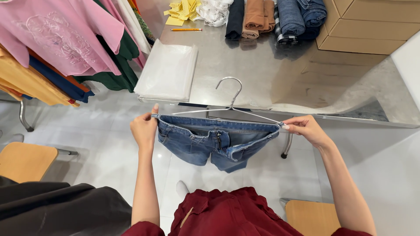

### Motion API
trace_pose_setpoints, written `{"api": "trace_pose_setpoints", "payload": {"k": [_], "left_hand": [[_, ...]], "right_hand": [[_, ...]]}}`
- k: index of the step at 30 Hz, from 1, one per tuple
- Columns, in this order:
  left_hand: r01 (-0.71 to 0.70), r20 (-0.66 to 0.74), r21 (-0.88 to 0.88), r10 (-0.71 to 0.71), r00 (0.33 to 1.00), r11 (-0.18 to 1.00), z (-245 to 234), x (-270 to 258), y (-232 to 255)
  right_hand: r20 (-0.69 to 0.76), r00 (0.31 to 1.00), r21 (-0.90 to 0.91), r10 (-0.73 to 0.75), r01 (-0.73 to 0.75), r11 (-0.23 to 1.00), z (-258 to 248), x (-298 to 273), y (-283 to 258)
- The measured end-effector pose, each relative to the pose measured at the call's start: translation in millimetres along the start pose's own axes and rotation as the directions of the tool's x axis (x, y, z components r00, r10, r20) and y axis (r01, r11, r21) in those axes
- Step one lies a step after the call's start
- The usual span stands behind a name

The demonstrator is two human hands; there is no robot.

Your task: Hanging various garments from a table onto a clothing rack

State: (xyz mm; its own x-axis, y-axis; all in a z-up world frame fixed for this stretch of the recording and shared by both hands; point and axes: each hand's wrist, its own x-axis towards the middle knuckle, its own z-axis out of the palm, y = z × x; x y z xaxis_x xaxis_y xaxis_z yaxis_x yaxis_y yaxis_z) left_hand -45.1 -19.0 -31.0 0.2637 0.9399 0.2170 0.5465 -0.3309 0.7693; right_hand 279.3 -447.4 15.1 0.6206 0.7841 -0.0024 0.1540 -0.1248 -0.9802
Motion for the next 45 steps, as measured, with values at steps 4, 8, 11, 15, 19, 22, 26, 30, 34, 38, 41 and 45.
{"api": "trace_pose_setpoints", "payload": {"k": [4, 8, 11, 15, 19, 22, 26, 30, 34, 38, 41, 45], "left_hand": [[-0.013, 0.014, -0.107, 0.015, 1.0, 0.994, 8, 7, -3], [0.119, 0.211, -0.187, -0.078, 0.974, 0.975, 7, 13, -2], [0.213, 0.387, -0.305, -0.083, 0.918, 0.928, 1, 14, 10], [0.462, 0.637, -0.328, -0.167, 0.752, 0.824, 16, 28, -4], [0.545, 0.797, -0.282, -0.124, 0.592, 0.789, 18, 24, -5], [0.591, 0.852, -0.313, -0.055, 0.52, 0.743, 22, 16, -11], [0.587, 0.9, -0.331, 0.06, 0.432, 0.739, 1, -4, 15], [0.516, 0.925, -0.334, 0.169, 0.34, 0.789, -6, -13, 35], [0.464, 0.918, -0.374, 0.25, 0.307, 0.803, 33, 11, 2], [0.45, 0.904, -0.399, 0.26, 0.341, 0.799, 12, 7, 44], [0.457, 0.89, -0.426, 0.269, 0.369, 0.781, -15, 7, 65], [0.394, 0.856, -0.513, 0.423, 0.297, 0.763, -65, -6, 110]], "right_hand": [[0.007, 1.0, 0.036, -0.016, 0.016, 0.999, -4, 5, 3], [-0.012, 0.999, 0.087, -0.033, 0.034, 0.996, -16, 11, 15], [-0.035, 0.998, 0.116, -0.051, 0.055, 0.992, -33, 21, 38], [-0.076, 0.995, 0.132, -0.062, 0.071, 0.989, -47, 37, 55], [-0.081, 0.996, 0.174, -0.045, 0.058, 0.983, -47, 45, 51], [-0.07, 0.998, 0.213, -0.009, 0.023, 0.977, -46, 46, 47], [-0.054, 0.998, 0.169, 0.036, -0.026, 0.985, -46, 42, 38], [-0.022, 0.998, 0.194, 0.055, -0.05, 0.98, -43, 38, 28], [0.012, 0.998, 0.193, 0.068, -0.069, 0.979, -22, 32, 2], [0.064, 0.993, 0.199, 0.099, -0.11, 0.974, -13, 33, 4], [0.071, 0.993, 0.244, 0.098, -0.112, 0.963, -7, 32, 8], [0.042, 0.996, 0.356, 0.084, -0.093, 0.93, -12, 41, 33]]}}
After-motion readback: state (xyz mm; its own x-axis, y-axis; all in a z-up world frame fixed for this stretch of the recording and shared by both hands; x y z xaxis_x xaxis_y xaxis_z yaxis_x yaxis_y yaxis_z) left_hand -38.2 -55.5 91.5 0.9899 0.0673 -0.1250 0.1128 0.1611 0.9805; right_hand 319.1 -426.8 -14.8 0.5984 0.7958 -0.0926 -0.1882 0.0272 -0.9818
